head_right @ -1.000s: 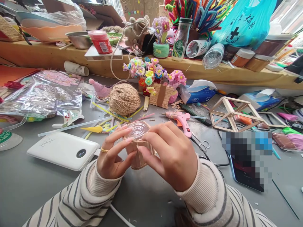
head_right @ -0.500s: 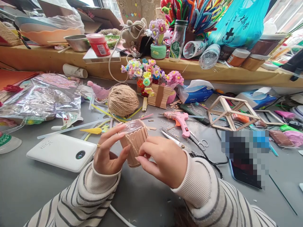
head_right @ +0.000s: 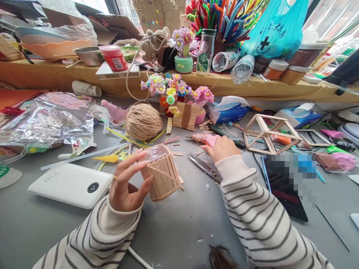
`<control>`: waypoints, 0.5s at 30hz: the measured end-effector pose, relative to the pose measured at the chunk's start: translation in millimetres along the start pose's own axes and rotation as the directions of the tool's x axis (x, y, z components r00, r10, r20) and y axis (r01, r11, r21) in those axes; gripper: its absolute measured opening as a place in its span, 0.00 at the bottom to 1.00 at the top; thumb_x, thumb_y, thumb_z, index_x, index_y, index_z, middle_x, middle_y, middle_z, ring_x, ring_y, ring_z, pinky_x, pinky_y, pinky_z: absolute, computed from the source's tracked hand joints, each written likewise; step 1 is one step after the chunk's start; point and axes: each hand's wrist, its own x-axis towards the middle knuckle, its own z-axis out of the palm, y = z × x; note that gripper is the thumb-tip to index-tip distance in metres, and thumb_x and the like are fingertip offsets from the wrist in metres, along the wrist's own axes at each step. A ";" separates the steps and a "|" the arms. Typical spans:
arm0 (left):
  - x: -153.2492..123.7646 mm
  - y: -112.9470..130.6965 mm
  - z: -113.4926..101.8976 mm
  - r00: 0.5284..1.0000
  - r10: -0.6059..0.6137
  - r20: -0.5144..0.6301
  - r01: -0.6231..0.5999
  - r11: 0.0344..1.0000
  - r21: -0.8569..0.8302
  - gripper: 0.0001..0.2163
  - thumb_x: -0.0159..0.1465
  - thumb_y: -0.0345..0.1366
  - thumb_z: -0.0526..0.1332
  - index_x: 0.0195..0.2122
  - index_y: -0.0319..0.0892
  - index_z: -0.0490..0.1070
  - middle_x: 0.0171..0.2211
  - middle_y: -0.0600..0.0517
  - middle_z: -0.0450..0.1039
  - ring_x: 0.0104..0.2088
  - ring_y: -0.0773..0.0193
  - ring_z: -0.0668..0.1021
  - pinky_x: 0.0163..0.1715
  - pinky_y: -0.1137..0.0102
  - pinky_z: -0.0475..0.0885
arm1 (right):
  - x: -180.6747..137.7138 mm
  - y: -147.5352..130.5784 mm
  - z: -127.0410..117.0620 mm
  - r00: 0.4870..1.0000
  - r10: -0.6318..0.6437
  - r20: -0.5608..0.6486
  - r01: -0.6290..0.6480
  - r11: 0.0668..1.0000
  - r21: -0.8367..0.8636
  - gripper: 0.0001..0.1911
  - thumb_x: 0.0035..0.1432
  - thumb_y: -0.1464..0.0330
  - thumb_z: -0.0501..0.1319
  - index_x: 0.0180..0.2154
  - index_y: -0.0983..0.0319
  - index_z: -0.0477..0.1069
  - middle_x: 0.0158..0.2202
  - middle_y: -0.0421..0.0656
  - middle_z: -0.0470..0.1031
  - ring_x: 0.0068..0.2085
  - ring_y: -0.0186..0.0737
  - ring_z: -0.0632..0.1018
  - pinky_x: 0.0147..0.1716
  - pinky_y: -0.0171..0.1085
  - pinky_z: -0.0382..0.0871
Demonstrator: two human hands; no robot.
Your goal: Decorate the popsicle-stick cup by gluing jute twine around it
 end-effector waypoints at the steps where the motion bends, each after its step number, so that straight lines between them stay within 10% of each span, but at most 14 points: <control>1: 0.1 0.1 -0.1 1.000 0.002 0.003 -0.002 1.000 -0.001 0.17 0.61 0.29 0.60 0.52 0.40 0.65 0.50 0.41 0.71 0.54 0.52 0.74 0.52 0.52 0.74 | 1.4 1.7 6.6 0.999 0.037 -0.009 -0.038 0.999 -0.017 0.25 0.59 0.52 0.56 0.36 0.71 0.71 0.34 0.60 0.74 0.34 0.53 0.77 0.31 0.42 0.65; 15: -0.6 2.5 0.2 1.000 -0.004 -0.006 0.004 1.000 0.029 0.15 0.62 0.30 0.60 0.51 0.40 0.65 0.50 0.41 0.70 0.55 0.51 0.74 0.52 0.52 0.74 | 2.8 -1.3 34.3 0.982 0.187 -0.010 -0.187 0.982 0.011 0.24 0.61 0.56 0.52 0.46 0.70 0.67 0.42 0.61 0.76 0.42 0.53 0.79 0.37 0.42 0.69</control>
